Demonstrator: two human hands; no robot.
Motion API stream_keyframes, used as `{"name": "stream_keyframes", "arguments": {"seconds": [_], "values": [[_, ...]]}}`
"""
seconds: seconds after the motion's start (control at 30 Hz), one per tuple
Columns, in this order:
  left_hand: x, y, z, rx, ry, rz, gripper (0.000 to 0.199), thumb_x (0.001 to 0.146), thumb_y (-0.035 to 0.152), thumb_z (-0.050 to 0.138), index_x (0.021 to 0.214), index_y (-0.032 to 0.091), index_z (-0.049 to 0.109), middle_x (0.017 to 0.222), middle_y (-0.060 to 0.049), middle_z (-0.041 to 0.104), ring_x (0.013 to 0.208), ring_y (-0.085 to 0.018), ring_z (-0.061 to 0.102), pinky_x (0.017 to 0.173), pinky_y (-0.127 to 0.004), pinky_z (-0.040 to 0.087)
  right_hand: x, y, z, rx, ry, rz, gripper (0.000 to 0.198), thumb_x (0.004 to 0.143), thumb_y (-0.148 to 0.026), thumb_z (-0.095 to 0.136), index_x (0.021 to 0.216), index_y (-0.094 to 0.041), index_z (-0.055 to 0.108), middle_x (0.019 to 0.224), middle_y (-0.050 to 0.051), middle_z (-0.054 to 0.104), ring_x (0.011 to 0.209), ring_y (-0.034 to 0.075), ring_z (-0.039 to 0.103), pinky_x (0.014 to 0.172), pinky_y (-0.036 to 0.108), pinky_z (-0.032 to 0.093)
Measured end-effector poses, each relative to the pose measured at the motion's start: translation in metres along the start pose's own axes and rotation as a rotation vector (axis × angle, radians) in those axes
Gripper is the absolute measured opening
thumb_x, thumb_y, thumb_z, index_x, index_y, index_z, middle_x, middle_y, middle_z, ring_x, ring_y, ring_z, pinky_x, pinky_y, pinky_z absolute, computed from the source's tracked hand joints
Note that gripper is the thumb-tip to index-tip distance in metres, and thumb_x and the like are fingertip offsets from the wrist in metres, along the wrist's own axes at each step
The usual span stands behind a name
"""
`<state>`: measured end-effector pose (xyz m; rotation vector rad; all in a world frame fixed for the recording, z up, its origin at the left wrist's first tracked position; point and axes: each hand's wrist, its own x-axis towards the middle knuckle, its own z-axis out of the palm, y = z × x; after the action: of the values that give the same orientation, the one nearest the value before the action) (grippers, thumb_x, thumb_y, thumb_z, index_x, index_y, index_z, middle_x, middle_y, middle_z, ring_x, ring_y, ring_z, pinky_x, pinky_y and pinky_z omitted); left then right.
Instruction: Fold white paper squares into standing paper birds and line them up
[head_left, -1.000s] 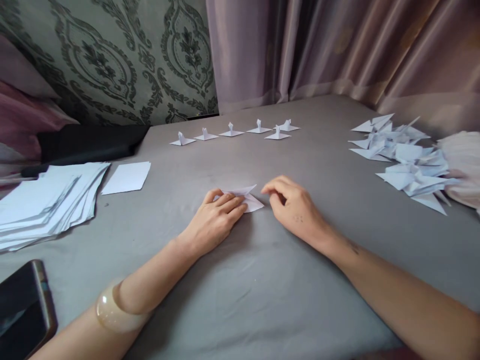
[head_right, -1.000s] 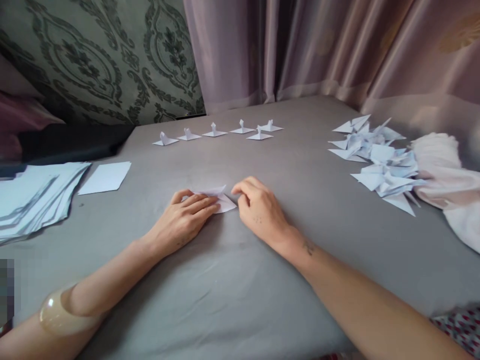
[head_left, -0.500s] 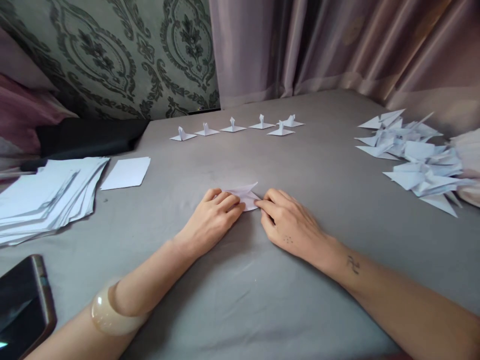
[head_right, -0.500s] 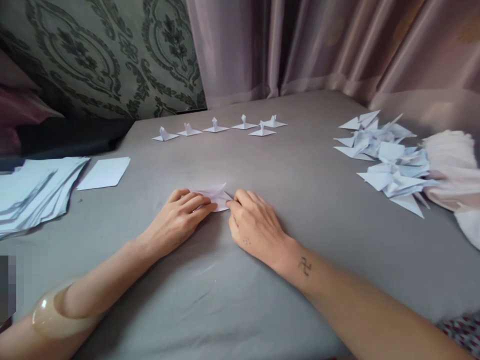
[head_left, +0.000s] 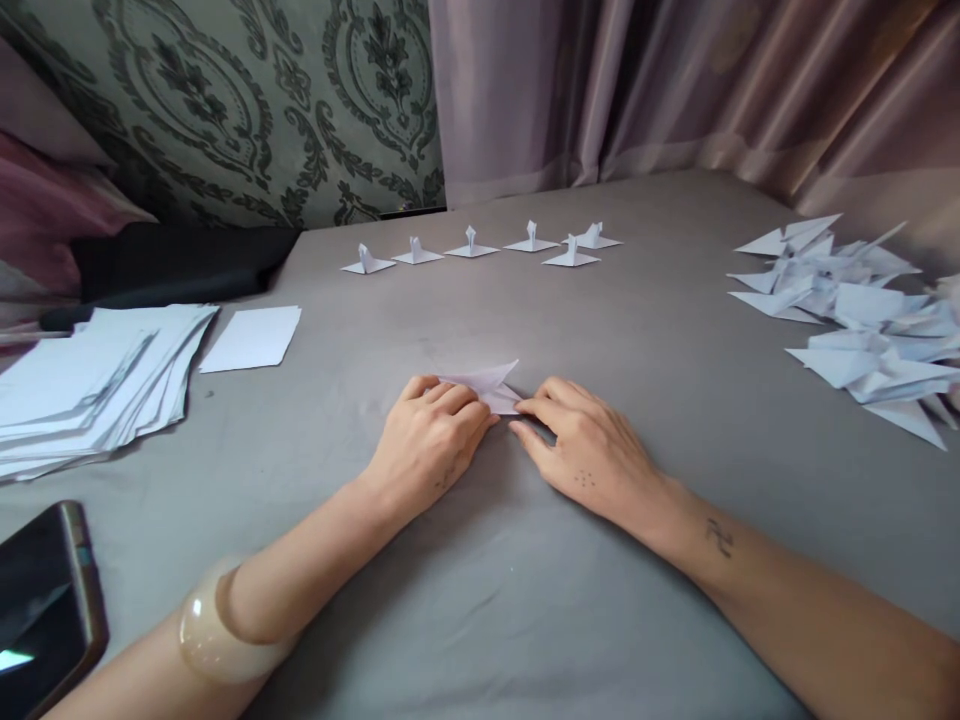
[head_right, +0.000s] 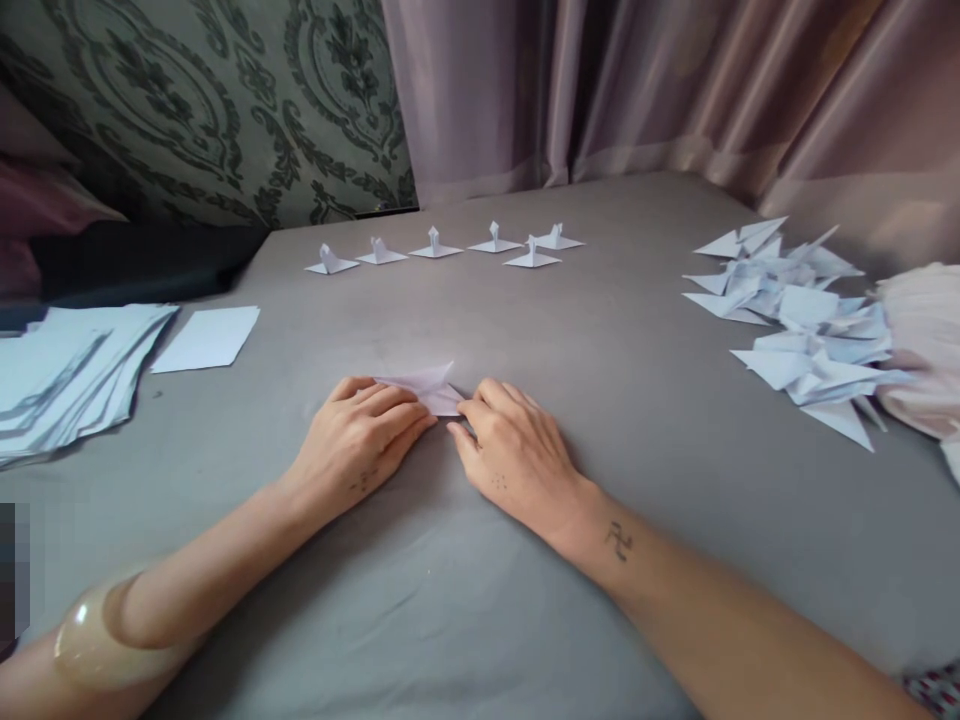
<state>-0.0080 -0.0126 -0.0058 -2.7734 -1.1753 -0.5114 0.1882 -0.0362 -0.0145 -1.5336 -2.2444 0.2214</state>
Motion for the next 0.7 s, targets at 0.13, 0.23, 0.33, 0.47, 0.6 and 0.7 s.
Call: {"name": "stream_keyframes", "arguments": {"seconds": [0.13, 0.23, 0.33, 0.47, 0.6, 0.7], "values": [[0.0007, 0.0028, 0.0005, -0.1, -0.011, -0.096, 0.03, 0.097, 0.026, 0.043, 0.079, 0.017, 0.065, 0.083, -0.005, 0.065, 0.079, -0.017, 0.061, 0.079, -0.033, 0.041, 0.0012, 0.0014, 0.0014, 0.006, 0.019, 0.021, 0.02, 0.094, -0.026, 0.051, 0.092, -0.021, 0.071, 0.089, 0.003, 0.065, 0.077, 0.015, 0.06, 0.067, 0.028, 0.042], [0.0011, 0.0037, -0.0002, -0.139, -0.04, -0.169, 0.028, 0.097, 0.026, 0.043, 0.081, 0.018, 0.064, 0.079, -0.004, 0.066, 0.079, -0.017, 0.061, 0.077, -0.033, 0.04, 0.0024, 0.0005, 0.0018, 0.024, 0.022, 0.054, 0.021, 0.093, -0.025, 0.051, 0.087, -0.022, 0.071, 0.087, 0.002, 0.066, 0.076, 0.014, 0.06, 0.066, 0.027, 0.041], [0.0024, 0.0033, 0.0007, -0.172, -0.013, -0.248, 0.022, 0.096, 0.025, 0.046, 0.085, 0.019, 0.064, 0.081, -0.002, 0.069, 0.079, -0.017, 0.063, 0.078, -0.034, 0.039, 0.0038, -0.0012, 0.0018, 0.045, 0.032, 0.101, 0.02, 0.092, -0.026, 0.053, 0.084, -0.022, 0.07, 0.086, 0.001, 0.066, 0.07, 0.012, 0.059, 0.062, 0.027, 0.039], [0.0051, 0.0012, 0.0047, -0.197, 0.007, -0.299, 0.016, 0.093, 0.029, 0.054, 0.085, 0.019, 0.065, 0.083, -0.002, 0.071, 0.081, -0.018, 0.064, 0.079, -0.035, 0.039, 0.0057, -0.0021, 0.0033, 0.045, 0.069, 0.134, 0.018, 0.091, -0.028, 0.055, 0.081, -0.023, 0.069, 0.083, -0.001, 0.066, 0.066, 0.012, 0.057, 0.059, 0.027, 0.037], [0.0066, -0.0004, 0.0075, -0.219, -0.003, -0.316, 0.021, 0.092, 0.032, 0.055, 0.079, 0.019, 0.065, 0.077, -0.001, 0.068, 0.076, -0.017, 0.063, 0.078, -0.035, 0.04, 0.0079, -0.0023, 0.006, 0.039, 0.097, 0.152, 0.017, 0.089, -0.026, 0.056, 0.076, -0.023, 0.067, 0.08, -0.001, 0.065, 0.062, 0.011, 0.055, 0.056, 0.027, 0.036], [0.0079, -0.0009, 0.0069, -0.248, -0.014, -0.341, 0.02, 0.091, 0.031, 0.056, 0.078, 0.019, 0.066, 0.075, -0.001, 0.067, 0.072, -0.016, 0.062, 0.077, -0.035, 0.04, 0.0086, -0.0027, 0.0075, 0.041, 0.104, 0.152, 0.017, 0.088, -0.025, 0.056, 0.075, -0.022, 0.065, 0.08, 0.0, 0.065, 0.061, 0.011, 0.055, 0.056, 0.027, 0.035]]}}
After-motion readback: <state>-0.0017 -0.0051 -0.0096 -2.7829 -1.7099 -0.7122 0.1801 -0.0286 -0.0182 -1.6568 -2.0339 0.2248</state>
